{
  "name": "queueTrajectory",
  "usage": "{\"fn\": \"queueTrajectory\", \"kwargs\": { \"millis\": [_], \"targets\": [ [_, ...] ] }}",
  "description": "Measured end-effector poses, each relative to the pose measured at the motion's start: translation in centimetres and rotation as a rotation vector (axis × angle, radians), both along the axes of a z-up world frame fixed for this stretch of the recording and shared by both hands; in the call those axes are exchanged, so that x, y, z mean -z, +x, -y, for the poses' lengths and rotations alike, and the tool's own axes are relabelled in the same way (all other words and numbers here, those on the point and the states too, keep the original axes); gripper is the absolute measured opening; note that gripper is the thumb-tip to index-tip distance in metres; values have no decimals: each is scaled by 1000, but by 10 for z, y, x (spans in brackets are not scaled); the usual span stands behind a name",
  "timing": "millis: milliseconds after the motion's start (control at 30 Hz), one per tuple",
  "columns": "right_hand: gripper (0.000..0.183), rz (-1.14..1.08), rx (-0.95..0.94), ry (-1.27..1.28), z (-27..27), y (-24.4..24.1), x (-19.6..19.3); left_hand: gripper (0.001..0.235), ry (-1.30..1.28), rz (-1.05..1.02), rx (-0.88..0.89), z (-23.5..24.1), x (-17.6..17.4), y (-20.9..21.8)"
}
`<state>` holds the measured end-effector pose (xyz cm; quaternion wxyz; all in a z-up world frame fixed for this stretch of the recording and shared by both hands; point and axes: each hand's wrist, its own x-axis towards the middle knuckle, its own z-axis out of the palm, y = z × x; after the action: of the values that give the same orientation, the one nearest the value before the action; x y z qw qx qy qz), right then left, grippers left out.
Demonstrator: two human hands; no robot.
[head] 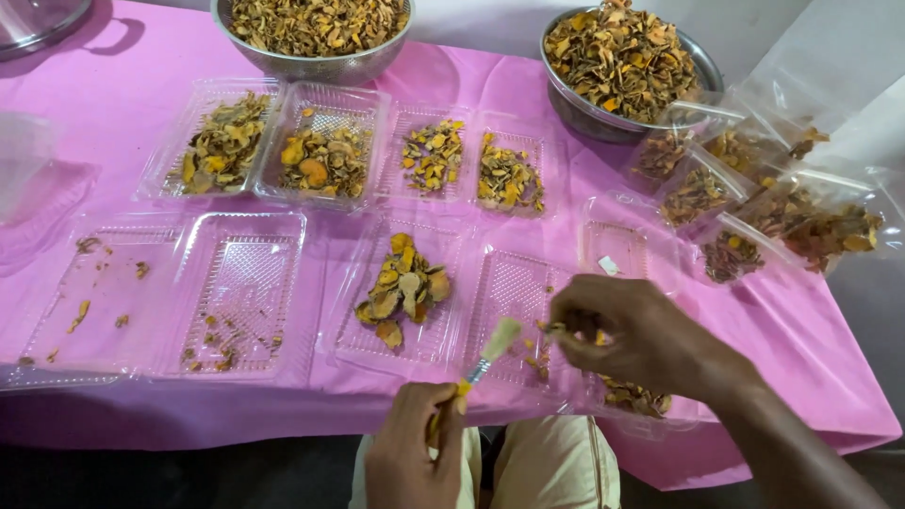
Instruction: Sorting and packaging dried herbs into small plastic containers on a table using hands and a brush.
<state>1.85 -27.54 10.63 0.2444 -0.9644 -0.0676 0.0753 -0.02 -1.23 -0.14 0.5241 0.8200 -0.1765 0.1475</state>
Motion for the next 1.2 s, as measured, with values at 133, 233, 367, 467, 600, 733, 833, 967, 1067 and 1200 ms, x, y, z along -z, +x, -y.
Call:
{"fn": "queueTrajectory", "kwargs": {
  "millis": [133, 233, 367, 467, 600, 733, 833, 967, 1067, 1200],
  "targets": [
    [14, -91, 191, -139, 37, -26, -9, 7, -81, 45, -18, -9, -10, 3],
    [10, -146, 274, -342, 57, -39, 6, 8, -84, 21, 43, -6, -3, 4],
    [29, -193, 171, -424, 62, -52, 13, 12, -126, -71, 19, 3, -4, 3],
    [33, -350, 205, -574, 56, -49, 6, 16, -144, -97, -8, -1, -6, 4],
    [30, -575, 248, -843, 49, -35, 2, 12, -151, -136, -44, -10, -8, 7],
    [30, -605, 286, -974, 35, -25, -6, 12, -199, -132, 10, -14, 6, 11],
    [44, -226, 147, -827, 21, -17, 6, 14, -192, -110, 12, -12, 5, 15],
    [62, 210, -305, -629, -6, 5, 27, 14, -245, -71, 56, -11, 10, 20],
    [69, 199, -323, -704, -3, 9, 41, 12, -241, -44, 60, -10, 12, 21],
    [64, 174, -332, -767, -4, 10, 47, 12, -245, -33, 66, -10, 12, 21]
  ]
}}
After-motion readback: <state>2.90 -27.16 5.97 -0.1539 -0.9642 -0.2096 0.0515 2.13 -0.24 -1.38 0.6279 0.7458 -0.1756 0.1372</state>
